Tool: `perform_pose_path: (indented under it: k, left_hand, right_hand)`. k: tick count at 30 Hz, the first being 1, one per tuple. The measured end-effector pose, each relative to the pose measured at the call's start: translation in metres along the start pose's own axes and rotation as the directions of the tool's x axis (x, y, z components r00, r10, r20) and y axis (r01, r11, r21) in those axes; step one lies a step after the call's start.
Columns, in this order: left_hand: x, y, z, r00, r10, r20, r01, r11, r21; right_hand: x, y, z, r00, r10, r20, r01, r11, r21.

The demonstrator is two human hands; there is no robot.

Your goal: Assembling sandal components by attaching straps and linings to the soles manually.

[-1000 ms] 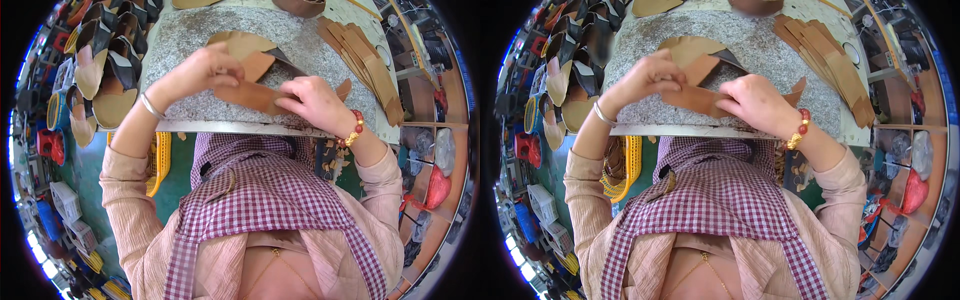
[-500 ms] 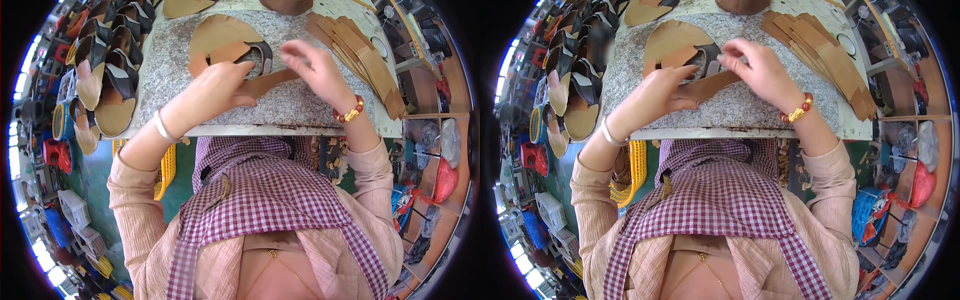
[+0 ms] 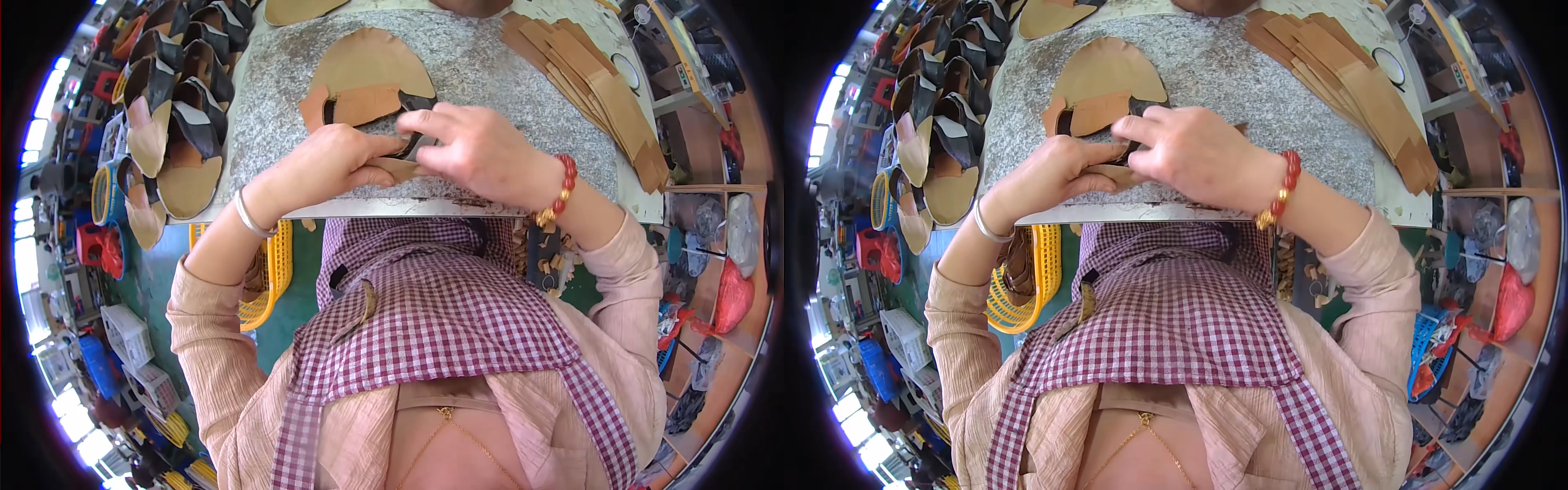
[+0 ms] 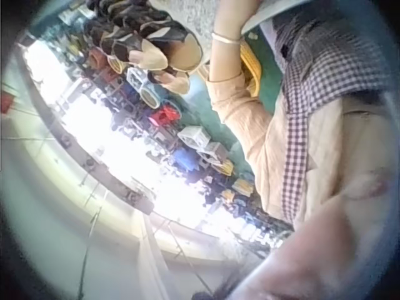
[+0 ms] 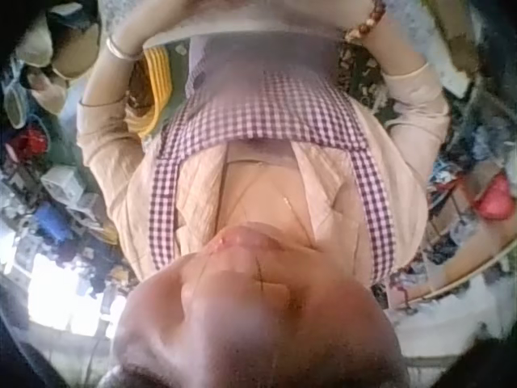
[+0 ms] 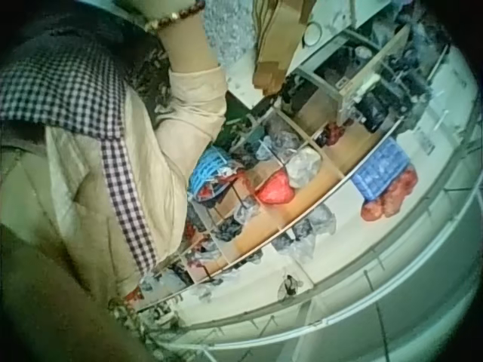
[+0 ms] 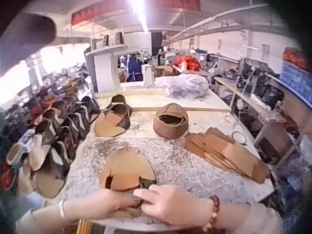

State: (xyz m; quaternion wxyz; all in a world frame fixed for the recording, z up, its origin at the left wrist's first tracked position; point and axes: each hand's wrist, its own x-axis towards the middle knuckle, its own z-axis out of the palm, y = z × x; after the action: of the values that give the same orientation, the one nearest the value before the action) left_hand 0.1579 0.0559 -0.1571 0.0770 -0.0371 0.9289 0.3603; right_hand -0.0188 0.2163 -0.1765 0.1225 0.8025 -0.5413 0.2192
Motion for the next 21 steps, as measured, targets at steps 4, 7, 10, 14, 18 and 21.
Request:
perform_pose_path:
  k: [4, 7, 10, 14, 18, 21]
  left_hand:
    - [-0.004, -0.002, 0.001, 1.0, 0.02, 0.008, -0.021, 0.995, 0.096]
    - [-0.011, -0.008, 0.012, 0.995, 0.032, -0.098, -0.02, 0.992, 0.121]
    - [-0.014, -0.011, 0.018, 0.979, 0.048, -0.198, -0.019, 0.989, 0.147]
    - [-0.013, -0.013, 0.014, 0.974, -0.021, -0.225, 0.052, 0.99, 0.132]
    - [-0.014, -0.021, 0.014, 0.968, 0.124, -0.219, -0.109, 0.991, 0.081]
    - [-0.012, -0.026, 0.008, 0.955, 0.237, -0.178, -0.227, 0.971, 0.075]
  right_hand:
    - [0.003, 0.023, 0.012, 0.991, -0.073, 0.112, 0.029, 0.935, 0.354]
    - [0.006, 0.019, 0.011, 0.98, -0.03, 0.195, -0.043, 0.932, 0.361]
    - [0.008, 0.014, 0.011, 0.961, 0.017, 0.276, -0.119, 0.926, 0.359]
    - [0.007, 0.008, 0.017, 0.959, 0.091, 0.268, -0.18, 0.926, 0.331]
    - [0.005, 0.01, 0.018, 0.957, 0.079, 0.279, -0.195, 0.887, 0.418]
    - [0.006, 0.01, 0.018, 0.956, 0.064, 0.286, -0.198, 0.86, 0.471]
